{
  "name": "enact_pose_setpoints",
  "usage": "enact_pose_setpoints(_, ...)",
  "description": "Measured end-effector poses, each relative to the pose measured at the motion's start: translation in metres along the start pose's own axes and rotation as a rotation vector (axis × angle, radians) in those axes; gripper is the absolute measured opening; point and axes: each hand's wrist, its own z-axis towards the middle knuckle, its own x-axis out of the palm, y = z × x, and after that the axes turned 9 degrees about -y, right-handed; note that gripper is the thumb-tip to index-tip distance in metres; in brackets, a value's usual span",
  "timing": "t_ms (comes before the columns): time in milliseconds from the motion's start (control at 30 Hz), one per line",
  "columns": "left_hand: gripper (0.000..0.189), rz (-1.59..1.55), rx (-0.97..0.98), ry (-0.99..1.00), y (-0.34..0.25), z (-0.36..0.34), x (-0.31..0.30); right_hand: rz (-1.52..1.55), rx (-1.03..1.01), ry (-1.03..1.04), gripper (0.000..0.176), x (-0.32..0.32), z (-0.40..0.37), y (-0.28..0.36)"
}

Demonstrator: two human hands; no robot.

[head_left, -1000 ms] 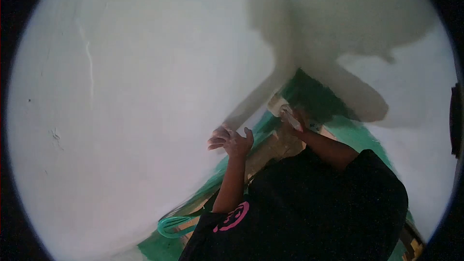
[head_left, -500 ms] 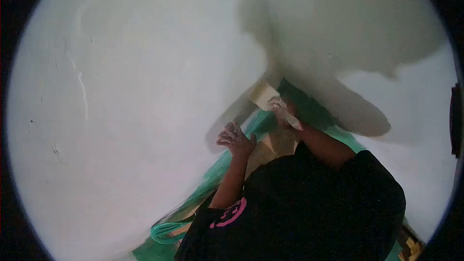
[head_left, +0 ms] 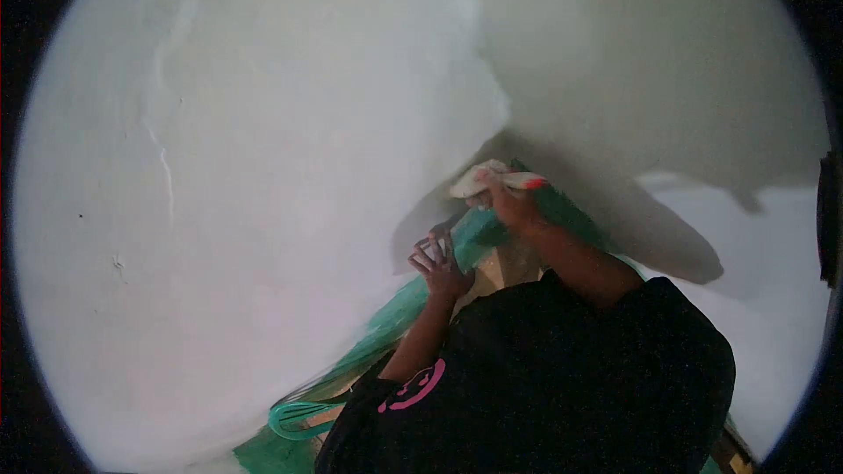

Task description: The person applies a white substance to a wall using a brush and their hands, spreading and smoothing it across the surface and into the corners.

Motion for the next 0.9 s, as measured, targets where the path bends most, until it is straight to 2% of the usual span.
enact_pose_setpoints(33,0.107,0.009,-0.001,-0.008,0.026,-0.02,-0.008,0.157,-0.078,0.04,0.039,0.025,-0.025,0.016)
enact_pose_setpoints(67,0.103,-0.071,0.066,-0.09,0.055,-0.047,-0.019,0.163,-0.085,0.042,0.039,0.053,-0.052,0.02)
enact_pose_setpoints(133,0.098,-0.153,0.142,-0.176,0.113,-0.095,-0.038,0.133,-0.647,-0.041,0.031,0.106,-0.107,0.019)
enact_pose_setpoints(167,0.09,-0.281,0.251,-0.218,0.145,-0.121,-0.049,0.105,-0.873,-0.128,0.023,0.137,-0.126,-0.003)
enact_pose_setpoints(200,0.081,-0.407,0.359,-0.259,0.178,-0.148,-0.06,0.105,-0.877,-0.13,0.023,0.164,-0.145,-0.024)
enact_pose_setpoints(233,0.081,-0.357,0.291,-0.172,0.188,-0.194,-0.099,0.103,-0.739,-0.051,0.023,0.172,-0.169,-0.04)
enact_pose_setpoints(300,0.061,-0.574,0.294,-0.159,0.155,-0.152,-0.134,0.056,-0.715,0.014,0.022,0.134,-0.133,-0.048)
enact_pose_setpoints(333,0.061,-0.572,0.3,-0.165,0.165,-0.149,-0.151,-0.178,-0.765,-0.006,0.023,0.139,-0.139,-0.063)
enact_pose_setpoints(367,0.055,-0.663,0.215,-0.089,0.175,-0.146,-0.169,-0.412,-0.805,-0.027,0.023,0.144,-0.145,-0.078)
enact_pose_setpoints(400,0.048,-0.753,0.128,-0.01,0.187,-0.143,-0.184,-0.409,-0.809,-0.031,0.023,0.15,-0.148,-0.097)
enact_pose_setpoints(467,0.044,-0.667,0.182,-0.078,0.191,-0.098,-0.207,-0.581,-0.677,-0.026,0.025,0.141,-0.118,-0.108)
enact_pose_setpoints(500,0.044,-0.723,0.177,-0.054,0.191,-0.078,-0.218,-0.583,-0.688,-0.037,0.025,0.14,-0.111,-0.095)
enact_pose_setpoints(567,0.046,-0.874,0.126,0.058,0.207,-0.073,-0.252,-0.181,0.071,-0.046,0.029,0.159,-0.13,-0.077)
enact_pose_setpoints(600,0.046,-0.872,0.145,0.052,0.209,-0.063,-0.266,-0.177,0.056,-0.058,0.029,0.165,-0.123,-0.046)
enact_pose_setpoints(667,0.043,-1.011,0.048,0.279,0.22,-0.058,-0.292,-0.328,-0.059,-0.013,0.031,0.188,-0.126,0.04)
enact_pose_setpoints(700,0.043,-0.998,0.031,0.315,0.199,-0.036,-0.286,-0.314,-0.021,-0.017,0.031,0.167,-0.112,0.071)
enact_pose_setpoints(767,0.047,-1.024,0.076,0.459,0.19,-0.008,-0.282,0.062,-0.152,0.055,0.029,0.159,-0.103,0.132)
enact_pose_setpoints(800,0.047,-1.02,0.078,0.463,0.186,0.0,-0.287,0.066,-0.151,0.051,0.029,0.158,-0.101,0.144)
enact_pose_setpoints(867,0.051,-0.913,0.112,0.562,0.174,0.016,-0.296,0.145,-0.606,-0.048,0.027,0.152,-0.094,0.158)
enact_pose_setpoints(900,0.051,-0.914,0.117,0.56,0.165,0.03,-0.289,0.143,-0.61,-0.049,0.027,0.14,-0.077,0.151)
